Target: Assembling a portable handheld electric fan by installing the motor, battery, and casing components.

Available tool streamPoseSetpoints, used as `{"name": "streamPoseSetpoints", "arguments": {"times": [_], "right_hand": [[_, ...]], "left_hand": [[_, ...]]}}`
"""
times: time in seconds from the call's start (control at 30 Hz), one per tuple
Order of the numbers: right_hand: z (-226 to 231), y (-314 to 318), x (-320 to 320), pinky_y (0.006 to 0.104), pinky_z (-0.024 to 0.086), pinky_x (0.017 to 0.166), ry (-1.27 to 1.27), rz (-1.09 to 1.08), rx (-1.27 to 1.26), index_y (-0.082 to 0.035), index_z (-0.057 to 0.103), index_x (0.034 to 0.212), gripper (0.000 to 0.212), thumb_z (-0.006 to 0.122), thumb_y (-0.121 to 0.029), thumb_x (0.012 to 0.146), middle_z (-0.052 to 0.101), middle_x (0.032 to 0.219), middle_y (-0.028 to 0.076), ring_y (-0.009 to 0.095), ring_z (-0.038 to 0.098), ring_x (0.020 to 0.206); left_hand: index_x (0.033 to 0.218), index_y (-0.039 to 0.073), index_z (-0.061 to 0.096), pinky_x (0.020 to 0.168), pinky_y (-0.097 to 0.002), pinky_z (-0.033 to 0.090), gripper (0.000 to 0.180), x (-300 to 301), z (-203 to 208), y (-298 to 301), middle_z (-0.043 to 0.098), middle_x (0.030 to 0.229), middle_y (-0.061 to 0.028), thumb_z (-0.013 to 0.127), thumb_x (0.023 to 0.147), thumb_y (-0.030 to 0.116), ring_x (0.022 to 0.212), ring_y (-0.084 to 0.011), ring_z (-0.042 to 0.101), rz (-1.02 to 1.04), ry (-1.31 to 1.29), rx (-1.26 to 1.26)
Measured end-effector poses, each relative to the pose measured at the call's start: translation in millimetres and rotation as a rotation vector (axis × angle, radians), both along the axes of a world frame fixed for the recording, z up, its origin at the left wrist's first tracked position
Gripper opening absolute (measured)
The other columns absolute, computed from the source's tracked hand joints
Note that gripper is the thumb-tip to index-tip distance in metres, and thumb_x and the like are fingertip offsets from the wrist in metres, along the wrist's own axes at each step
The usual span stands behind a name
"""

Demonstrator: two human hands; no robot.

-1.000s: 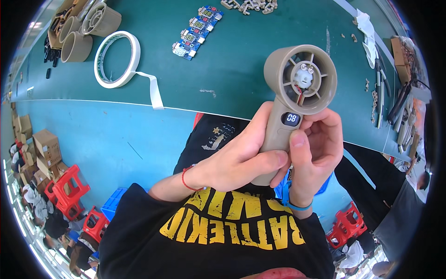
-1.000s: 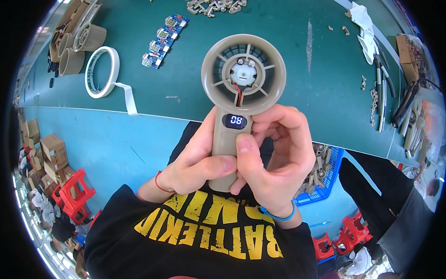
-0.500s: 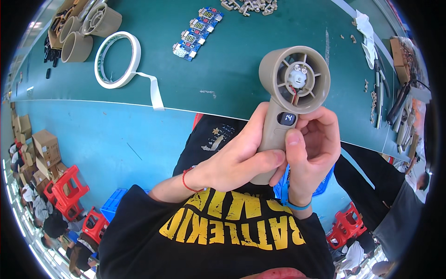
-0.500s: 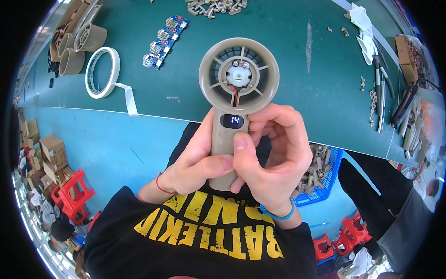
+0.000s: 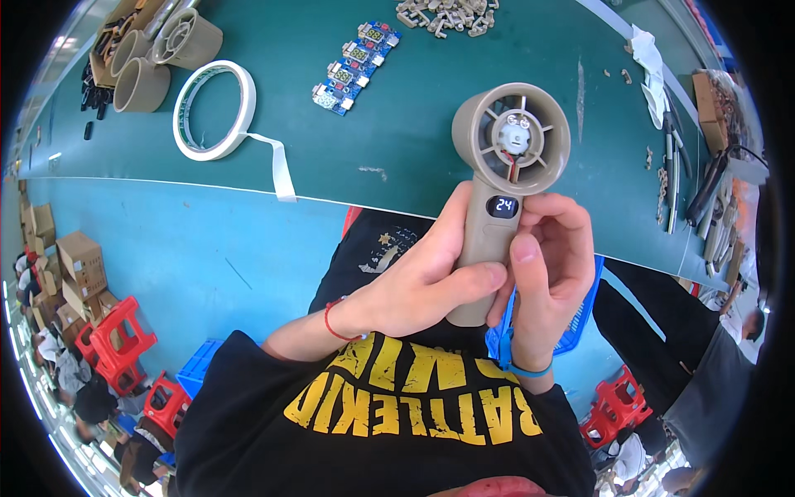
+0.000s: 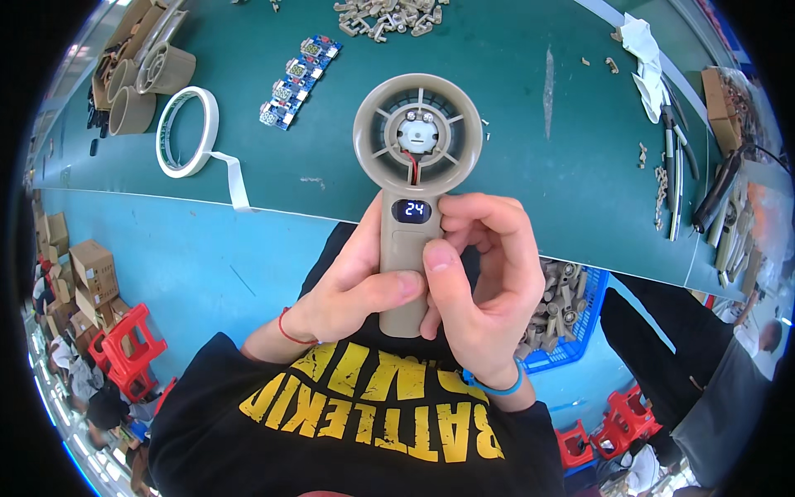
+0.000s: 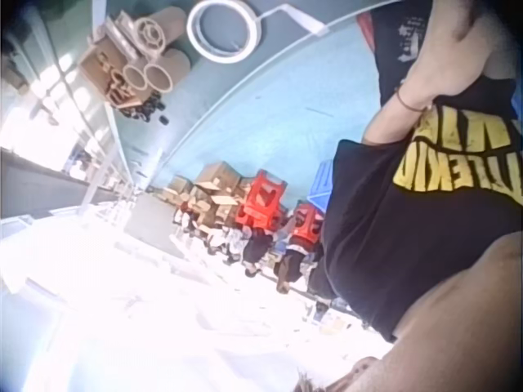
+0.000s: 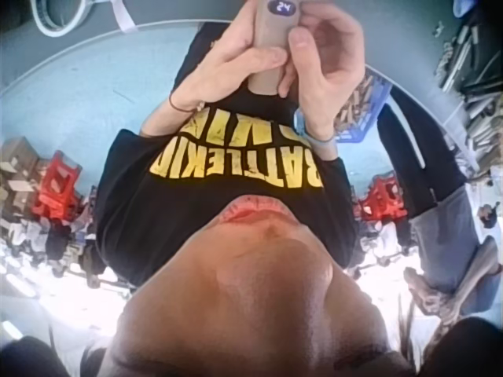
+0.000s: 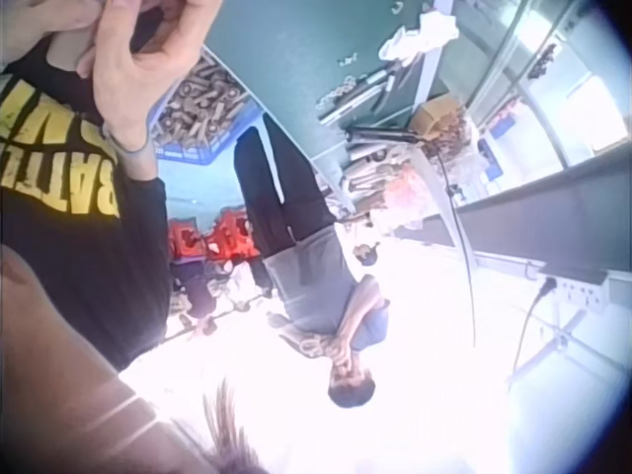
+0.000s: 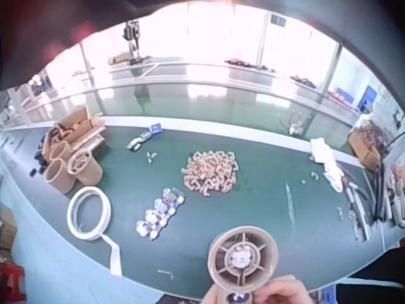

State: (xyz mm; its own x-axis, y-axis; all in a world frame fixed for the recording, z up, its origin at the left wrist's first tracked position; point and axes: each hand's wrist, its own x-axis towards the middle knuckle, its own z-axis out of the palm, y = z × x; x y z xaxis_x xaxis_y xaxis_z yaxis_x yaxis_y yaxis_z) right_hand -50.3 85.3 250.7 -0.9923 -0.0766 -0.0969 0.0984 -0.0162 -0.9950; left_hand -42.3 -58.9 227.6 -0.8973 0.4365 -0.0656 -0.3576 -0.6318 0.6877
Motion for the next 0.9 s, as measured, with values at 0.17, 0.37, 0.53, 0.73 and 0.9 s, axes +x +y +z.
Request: {"name": "streamPoseSetpoints", "arguments": {"times": [0.17,0.37,0.53,0.73,0.9], "right_hand": [[-3,0,3,0.0241,0.043,0.08,-0.039,-0.018,0.003,0.005,0.055,0.113,0.029,0.057,0.008,0.083,0.052,0.103,0.007,0.011,0.053,0.087],[-6,2,3,0.0263,0.044,0.082,0.046,0.004,0.043,0.005,0.056,0.113,0.031,0.058,0.006,0.082,0.053,0.105,0.009,0.013,0.053,0.088],[7,9,8,0.0317,0.045,0.088,0.33,0.148,0.472,0.003,0.053,0.122,0.046,0.063,0.003,0.077,0.054,0.116,0.015,0.019,0.056,0.098],[5,9,2,0.0329,0.05,0.084,0.255,0.01,0.386,0.001,0.048,0.133,0.06,0.074,-0.007,0.079,0.06,0.115,0.017,0.027,0.065,0.097],[28,33,-21,0.0325,0.052,0.07,0.6,0.269,0.713,0.0,0.059,0.123,0.063,0.083,-0.021,0.069,0.066,0.092,0.013,0.028,0.067,0.08]], "left_hand": [[0.138,0.003,0.02,0.066,-0.0297,0.05,0.046,-2,0,1,0.05,0.103,-0.0094,0.043,0.1,0.013,0.07,-0.0132,0.06,-0.001,-0.019,-0.018],[0.137,0.003,0.022,0.078,-0.0293,0.049,0.042,-2,-2,0,0.05,0.111,-0.0096,0.042,0.102,0.015,0.086,-0.0125,0.058,0.032,0.031,-0.117],[0.148,0.001,0.012,0.105,-0.0371,0.036,0.064,-1,-6,5,0.035,0.14,-0.014,0.044,0.101,0.029,0.127,-0.0223,0.041,0.092,0.105,-0.213],[0.149,0.002,0.013,0.105,-0.0372,0.037,0.07,-2,10,-1,0.032,0.142,-0.0169,0.055,0.097,0.021,0.127,-0.0257,0.043,0.091,0.214,-0.182],[0.14,0.005,0.035,0.094,-0.0337,0.049,0.104,-28,13,-36,0.055,0.127,-0.0125,0.094,0.058,0.028,0.115,-0.0218,0.057,0.477,0.36,-0.402]]}}
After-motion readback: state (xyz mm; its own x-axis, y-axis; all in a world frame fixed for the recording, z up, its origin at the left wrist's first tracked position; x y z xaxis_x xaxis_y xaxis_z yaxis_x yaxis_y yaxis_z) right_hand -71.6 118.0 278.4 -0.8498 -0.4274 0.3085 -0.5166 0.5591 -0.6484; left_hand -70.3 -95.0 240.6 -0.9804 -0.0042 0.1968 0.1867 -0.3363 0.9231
